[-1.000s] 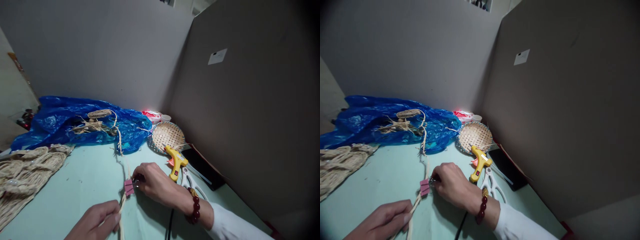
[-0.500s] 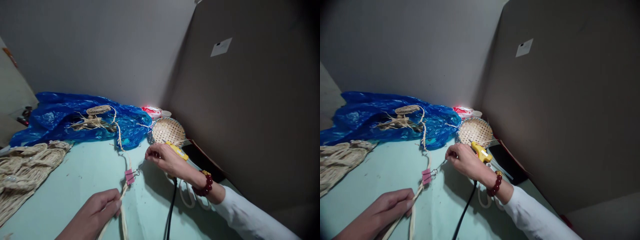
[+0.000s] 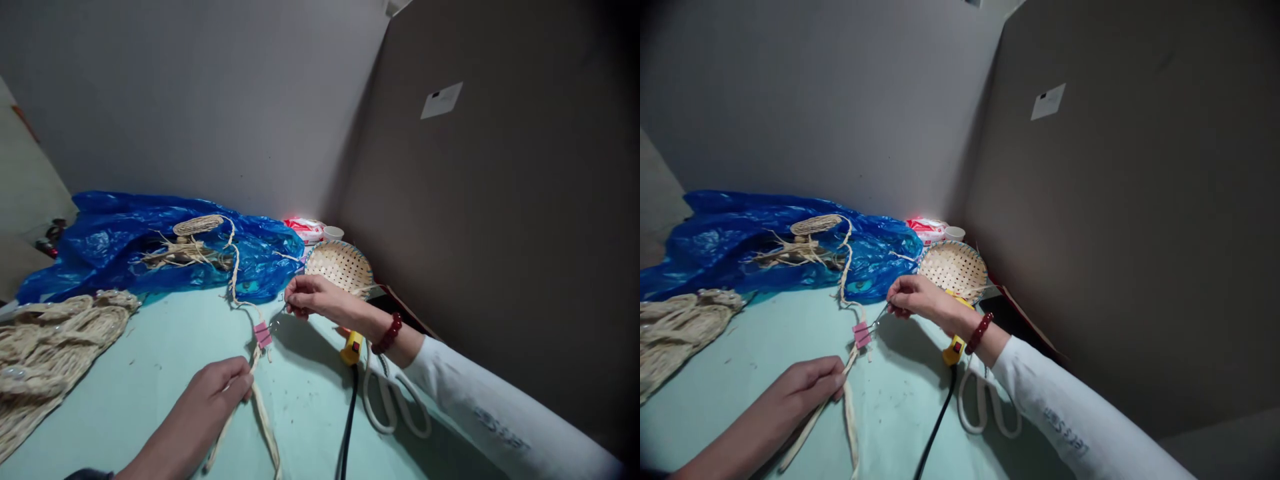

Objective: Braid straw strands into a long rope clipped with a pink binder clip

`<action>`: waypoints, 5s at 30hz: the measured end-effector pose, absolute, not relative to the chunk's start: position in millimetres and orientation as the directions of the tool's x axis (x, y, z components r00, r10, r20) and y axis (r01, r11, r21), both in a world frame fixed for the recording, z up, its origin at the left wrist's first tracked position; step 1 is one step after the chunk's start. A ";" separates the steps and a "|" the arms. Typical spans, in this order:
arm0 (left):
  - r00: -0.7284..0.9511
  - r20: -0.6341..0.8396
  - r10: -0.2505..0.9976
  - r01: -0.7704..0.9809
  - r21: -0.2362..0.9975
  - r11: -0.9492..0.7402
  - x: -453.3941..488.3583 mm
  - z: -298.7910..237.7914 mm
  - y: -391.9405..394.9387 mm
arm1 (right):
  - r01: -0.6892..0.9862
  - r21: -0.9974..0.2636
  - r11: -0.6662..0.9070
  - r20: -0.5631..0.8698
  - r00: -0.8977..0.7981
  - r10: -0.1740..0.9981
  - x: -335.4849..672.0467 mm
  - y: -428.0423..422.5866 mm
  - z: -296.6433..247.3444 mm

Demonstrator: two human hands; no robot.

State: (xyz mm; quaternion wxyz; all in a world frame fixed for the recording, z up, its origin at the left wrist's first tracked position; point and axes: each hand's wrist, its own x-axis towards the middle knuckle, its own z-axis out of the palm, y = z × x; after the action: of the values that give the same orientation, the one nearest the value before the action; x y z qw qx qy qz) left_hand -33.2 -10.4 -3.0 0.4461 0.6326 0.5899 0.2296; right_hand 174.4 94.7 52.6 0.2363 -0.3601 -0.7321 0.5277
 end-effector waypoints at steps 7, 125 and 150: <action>0.166 -0.150 0.975 0.547 0.836 0.036 -21.3 0.8 14.7 | 0.472 -0.719 0.510 0.077 -0.676 0.733 174.1 125.0 75.6; 0.294 -0.204 0.934 0.786 0.607 -0.115 -13.7 11.0 -17.9 | 0.833 0.131 0.538 0.061 -0.549 0.834 157.6 65.6 28.9; 0.246 -0.178 0.953 0.761 0.645 -0.076 -20.6 14.0 -26.4 | 0.663 -0.264 0.700 0.164 -0.685 0.710 189.0 68.3 14.5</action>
State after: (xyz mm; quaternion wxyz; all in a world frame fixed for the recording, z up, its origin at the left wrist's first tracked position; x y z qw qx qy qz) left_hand -20.6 -26.4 14.0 0.3265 0.7185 0.5963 0.1473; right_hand 189.0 68.3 14.5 0.1278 -0.3759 -0.9132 0.0922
